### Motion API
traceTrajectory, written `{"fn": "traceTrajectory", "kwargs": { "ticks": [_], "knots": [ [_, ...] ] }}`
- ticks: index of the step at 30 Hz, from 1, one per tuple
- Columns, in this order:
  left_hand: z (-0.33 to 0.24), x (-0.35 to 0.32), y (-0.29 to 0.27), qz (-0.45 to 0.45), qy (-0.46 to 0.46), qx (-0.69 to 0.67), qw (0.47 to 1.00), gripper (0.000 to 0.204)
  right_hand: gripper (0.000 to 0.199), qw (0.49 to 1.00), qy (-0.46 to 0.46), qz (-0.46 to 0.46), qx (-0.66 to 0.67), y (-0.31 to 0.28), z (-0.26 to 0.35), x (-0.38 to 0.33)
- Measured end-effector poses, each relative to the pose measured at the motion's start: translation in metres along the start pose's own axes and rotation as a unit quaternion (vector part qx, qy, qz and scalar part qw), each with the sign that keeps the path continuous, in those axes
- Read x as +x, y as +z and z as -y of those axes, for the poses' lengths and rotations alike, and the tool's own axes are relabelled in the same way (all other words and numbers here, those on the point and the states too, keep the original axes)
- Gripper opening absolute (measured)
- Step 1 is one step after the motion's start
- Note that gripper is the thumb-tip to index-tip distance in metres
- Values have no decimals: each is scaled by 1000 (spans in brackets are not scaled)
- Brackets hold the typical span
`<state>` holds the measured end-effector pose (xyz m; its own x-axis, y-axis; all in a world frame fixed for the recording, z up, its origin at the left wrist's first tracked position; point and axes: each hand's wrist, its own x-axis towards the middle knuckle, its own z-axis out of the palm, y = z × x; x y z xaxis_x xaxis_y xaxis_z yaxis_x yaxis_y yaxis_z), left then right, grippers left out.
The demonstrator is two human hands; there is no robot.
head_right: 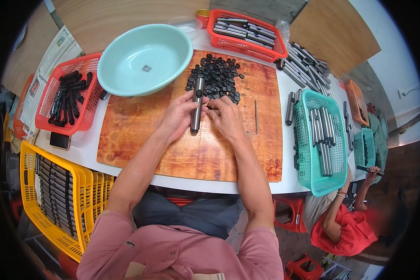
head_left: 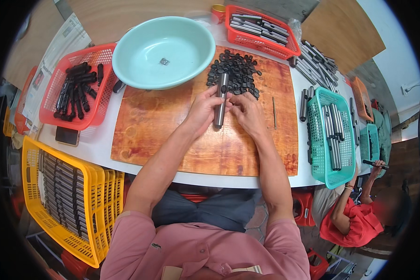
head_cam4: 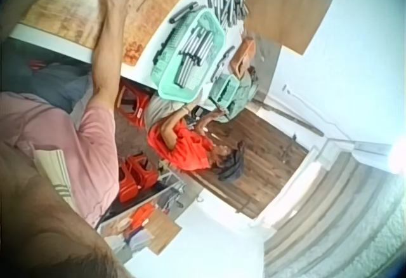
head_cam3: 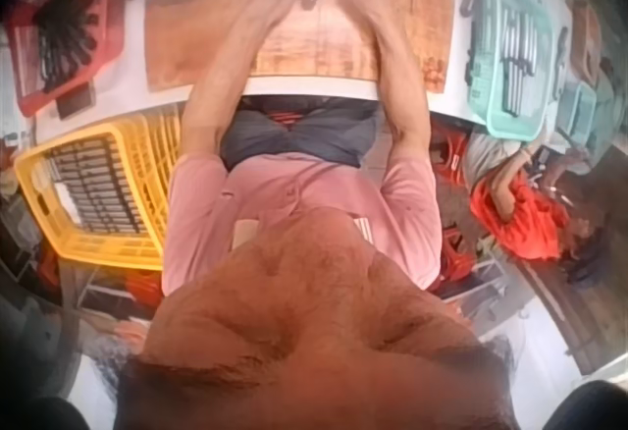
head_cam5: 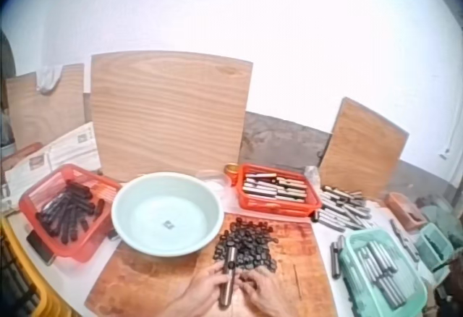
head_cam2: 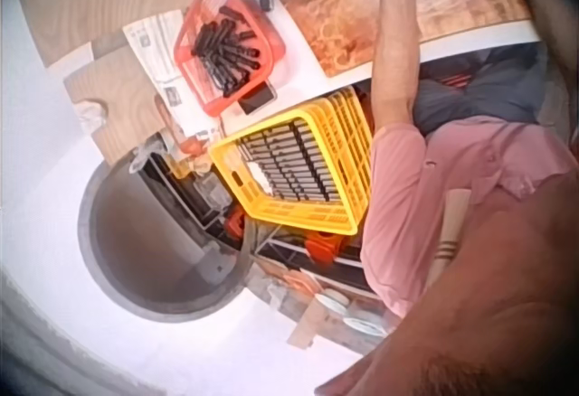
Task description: The person assembles small cylindrical metal parts by inserting black rubber caps into their ends. They pick up a metal cylinder, insert a cap, and place the finished unit into a yellow basket. The process is repeated continuously.
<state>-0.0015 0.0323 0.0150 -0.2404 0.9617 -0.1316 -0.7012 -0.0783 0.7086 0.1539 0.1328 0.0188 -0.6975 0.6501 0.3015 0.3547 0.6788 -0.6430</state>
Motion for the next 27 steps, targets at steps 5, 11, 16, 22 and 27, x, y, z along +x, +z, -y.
{"fn": "traceTrajectory", "kwargs": {
  "ticks": [5,11,16,22,27],
  "knots": [
    [1,2,-4,-5,-31,-37,999,35,13,997,-20,-46,-51,1,-7,0],
    [0,0,-3,3,-32,-55,998,35,17,996,60,-57,-36,-1,-11,-1],
    [1,1,-5,-2,-25,-55,998,34,17,997,28,-63,-40,0,-11,0],
    [1,0,-3,-14,-26,-58,998,31,15,994,10,-65,-91,2,-14,-1],
    [-1,-1,-3,-20,-25,-53,998,29,19,994,41,-85,-49,3,-15,0]
  ]
}}
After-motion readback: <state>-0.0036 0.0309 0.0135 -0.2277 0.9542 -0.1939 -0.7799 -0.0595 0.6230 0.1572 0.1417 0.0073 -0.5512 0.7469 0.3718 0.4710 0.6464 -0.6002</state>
